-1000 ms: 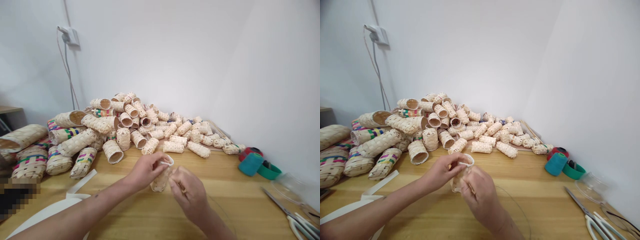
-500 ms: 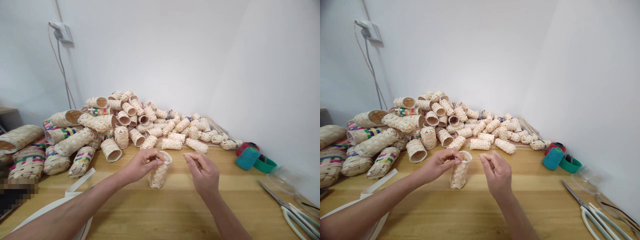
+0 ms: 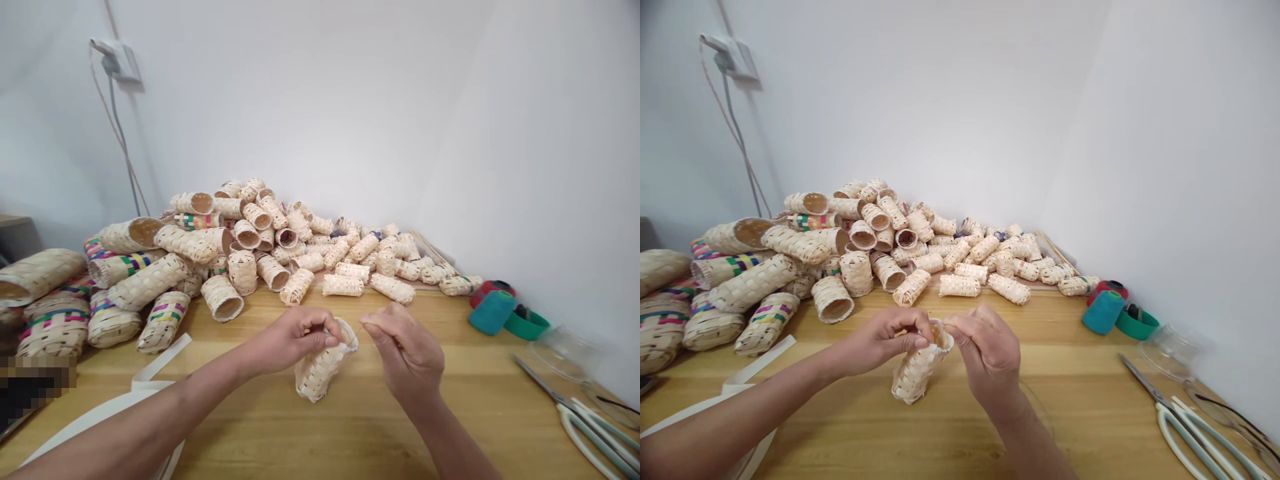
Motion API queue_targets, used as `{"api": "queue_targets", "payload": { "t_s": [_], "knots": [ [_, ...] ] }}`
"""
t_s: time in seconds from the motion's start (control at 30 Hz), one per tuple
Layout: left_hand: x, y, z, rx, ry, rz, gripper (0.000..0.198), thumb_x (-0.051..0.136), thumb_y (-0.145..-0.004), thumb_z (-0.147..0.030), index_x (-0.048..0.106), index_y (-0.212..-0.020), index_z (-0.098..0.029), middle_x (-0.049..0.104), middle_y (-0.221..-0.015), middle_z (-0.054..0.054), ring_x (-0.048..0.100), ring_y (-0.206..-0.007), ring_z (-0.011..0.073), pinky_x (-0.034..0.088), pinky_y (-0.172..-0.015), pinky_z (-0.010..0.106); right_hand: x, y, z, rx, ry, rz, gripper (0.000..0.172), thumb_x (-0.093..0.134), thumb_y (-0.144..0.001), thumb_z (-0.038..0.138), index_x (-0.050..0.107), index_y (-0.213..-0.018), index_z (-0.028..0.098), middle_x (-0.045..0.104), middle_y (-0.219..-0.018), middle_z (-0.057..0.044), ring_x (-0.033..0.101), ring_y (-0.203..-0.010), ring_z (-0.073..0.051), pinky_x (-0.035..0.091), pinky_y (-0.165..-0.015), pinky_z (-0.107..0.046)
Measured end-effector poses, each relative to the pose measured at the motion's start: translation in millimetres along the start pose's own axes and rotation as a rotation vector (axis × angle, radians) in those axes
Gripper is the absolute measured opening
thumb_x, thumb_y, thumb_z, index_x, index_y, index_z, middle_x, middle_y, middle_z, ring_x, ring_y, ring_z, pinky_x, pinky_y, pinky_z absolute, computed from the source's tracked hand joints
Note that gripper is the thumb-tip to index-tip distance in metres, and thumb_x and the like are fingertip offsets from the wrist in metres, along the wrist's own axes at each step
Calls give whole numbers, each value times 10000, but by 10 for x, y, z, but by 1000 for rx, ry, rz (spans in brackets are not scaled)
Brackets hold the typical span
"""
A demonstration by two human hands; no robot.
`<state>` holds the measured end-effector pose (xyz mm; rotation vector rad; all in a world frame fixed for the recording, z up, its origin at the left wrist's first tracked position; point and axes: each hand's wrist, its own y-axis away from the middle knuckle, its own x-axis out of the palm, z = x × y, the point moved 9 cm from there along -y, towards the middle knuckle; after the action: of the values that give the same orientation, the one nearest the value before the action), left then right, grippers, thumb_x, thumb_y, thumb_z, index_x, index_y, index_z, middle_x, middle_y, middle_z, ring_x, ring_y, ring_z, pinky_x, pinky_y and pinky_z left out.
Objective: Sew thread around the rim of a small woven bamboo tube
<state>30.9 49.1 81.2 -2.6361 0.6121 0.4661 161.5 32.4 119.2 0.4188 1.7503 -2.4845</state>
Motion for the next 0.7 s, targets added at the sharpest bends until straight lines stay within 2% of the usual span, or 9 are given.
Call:
{"api": "queue_targets", "payload": {
  "t_s": [0.1, 0.2, 0.33, 0.4, 0.53, 0.7],
  "knots": [
    [59, 5, -35, 8, -8, 37, 190, 548, -860, -288, 618, -813, -118, 590, -761, 24, 515, -701, 118, 387, -655, 212, 21, -14, -137, 82, 135, 5, 94, 551, -883, 175, 635, -850, 200, 506, -636, 20, 465, -575, -119, 363, -541, -246],
    [73, 24, -35, 25, -21, 48, 203, 544, -863, -309, 614, -803, -128, 578, -749, 14, 501, -684, 112, 380, -641, 206, 139, 12, -366, 208, 202, 108, 185, 525, -900, 237, 615, -751, 174, 502, -614, 13, 478, -580, -125, 364, -562, -253],
    [7, 48, 36, -25, -87, -3, 235, 554, -857, -329, 608, -1015, -164, 588, -790, 9, 466, -638, 101, 362, -580, 194, 265, 82, -513, 276, 206, 202, 249, 495, -911, 264, 597, -707, 163, 525, -629, 0, 494, -607, -134, 357, -581, -261],
    [18, 49, 29, -25, -136, 24, 271, 546, -864, -314, 605, -1092, -181, 609, -828, 19, 492, -669, 111, 377, -600, 199, 297, 107, -521, 287, 200, 219, 255, 491, -912, 267, 596, -705, 162, 531, -635, -2, 494, -613, -135, 352, -586, -262],
    [61, 38, -90, 83, -172, 86, 205, 540, -875, -265, 677, -1001, -180, 636, -875, 38, 552, -770, 128, 409, -702, 210, 322, 134, -537, 312, 174, 217, 240, 491, -909, 269, 607, -726, 165, 557, -652, -2, 508, -629, -135, 357, -600, -257],
    [44, 28, -109, 86, -188, 79, 168, 558, -864, -235, 690, -937, -161, 617, -820, 29, 547, -713, 107, 408, -661, 191, 312, 142, -663, 388, 183, 240, 254, 495, -894, 308, 619, -725, 165, 550, -641, -2, 499, -608, -139, 363, -575, -252]
  ]
}}
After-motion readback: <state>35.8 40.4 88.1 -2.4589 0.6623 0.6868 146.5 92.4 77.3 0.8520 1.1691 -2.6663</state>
